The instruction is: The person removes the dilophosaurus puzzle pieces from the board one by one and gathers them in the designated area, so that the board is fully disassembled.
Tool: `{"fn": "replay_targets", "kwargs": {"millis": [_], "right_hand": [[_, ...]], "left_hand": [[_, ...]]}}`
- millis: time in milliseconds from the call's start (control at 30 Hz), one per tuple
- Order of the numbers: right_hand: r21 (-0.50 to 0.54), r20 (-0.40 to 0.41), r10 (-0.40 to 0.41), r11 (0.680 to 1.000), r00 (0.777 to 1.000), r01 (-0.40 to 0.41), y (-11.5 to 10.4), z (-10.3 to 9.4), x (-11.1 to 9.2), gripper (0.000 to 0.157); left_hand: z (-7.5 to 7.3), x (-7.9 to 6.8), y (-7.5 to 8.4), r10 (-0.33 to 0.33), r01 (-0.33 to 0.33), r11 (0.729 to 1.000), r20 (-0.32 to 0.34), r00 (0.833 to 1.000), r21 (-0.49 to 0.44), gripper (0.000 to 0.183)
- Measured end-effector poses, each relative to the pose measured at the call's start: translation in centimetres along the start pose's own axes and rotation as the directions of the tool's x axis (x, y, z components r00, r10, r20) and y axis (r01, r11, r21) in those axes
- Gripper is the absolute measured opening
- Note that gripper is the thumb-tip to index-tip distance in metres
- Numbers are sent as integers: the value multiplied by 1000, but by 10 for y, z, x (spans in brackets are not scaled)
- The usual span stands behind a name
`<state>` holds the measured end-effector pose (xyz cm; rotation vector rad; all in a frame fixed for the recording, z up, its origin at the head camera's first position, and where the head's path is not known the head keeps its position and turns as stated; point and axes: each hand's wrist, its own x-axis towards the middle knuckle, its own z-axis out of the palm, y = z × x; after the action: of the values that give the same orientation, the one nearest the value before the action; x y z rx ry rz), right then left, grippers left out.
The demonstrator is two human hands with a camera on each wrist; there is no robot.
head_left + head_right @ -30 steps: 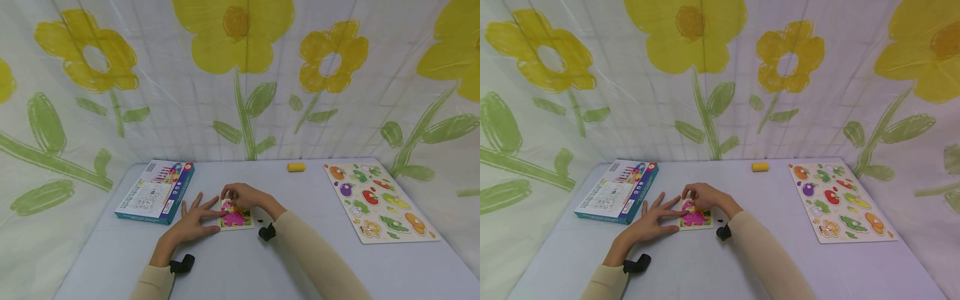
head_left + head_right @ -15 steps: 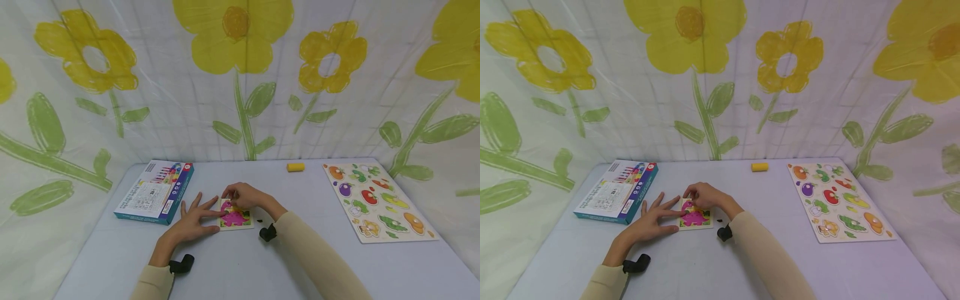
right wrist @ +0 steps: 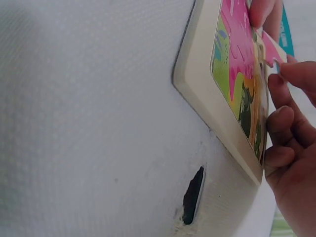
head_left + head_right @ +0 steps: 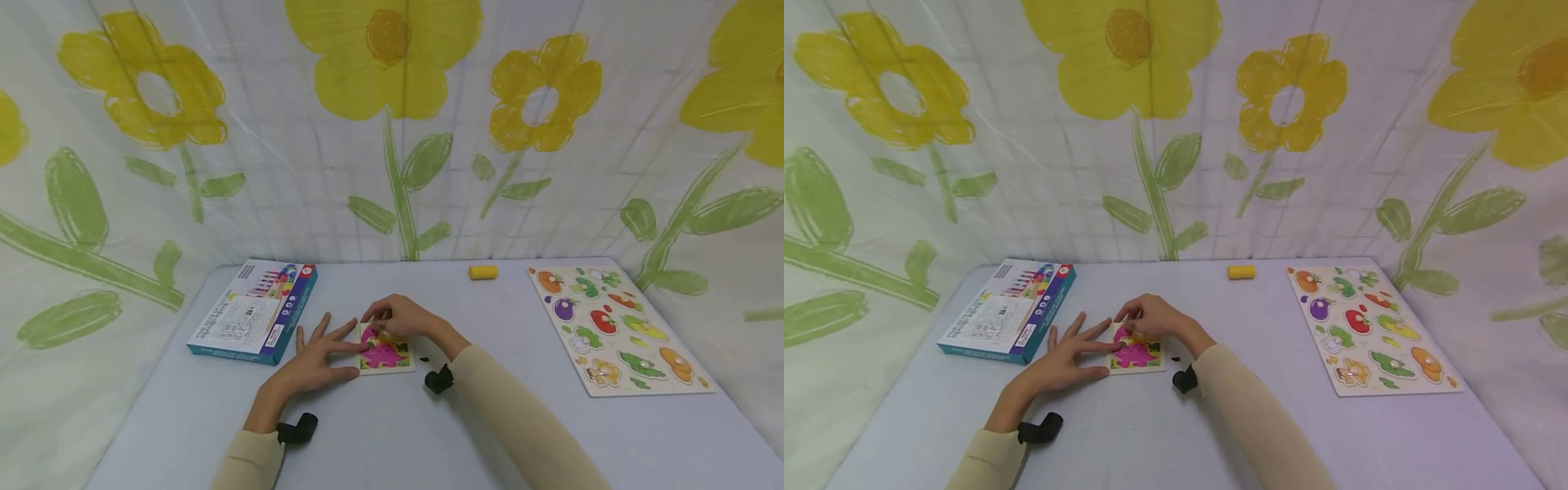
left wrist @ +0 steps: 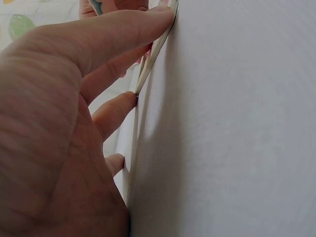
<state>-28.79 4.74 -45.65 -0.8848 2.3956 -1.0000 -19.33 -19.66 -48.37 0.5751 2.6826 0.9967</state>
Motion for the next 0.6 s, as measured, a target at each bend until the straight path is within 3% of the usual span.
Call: {"fn": "replay_targets", "kwargs": {"millis": [600], "right_hand": [[43, -24, 31, 999, 999, -30, 0, -3, 0, 23]], "left_hand": [[0, 0, 2, 5, -5, 1000, 0, 1000, 1, 42]]}}
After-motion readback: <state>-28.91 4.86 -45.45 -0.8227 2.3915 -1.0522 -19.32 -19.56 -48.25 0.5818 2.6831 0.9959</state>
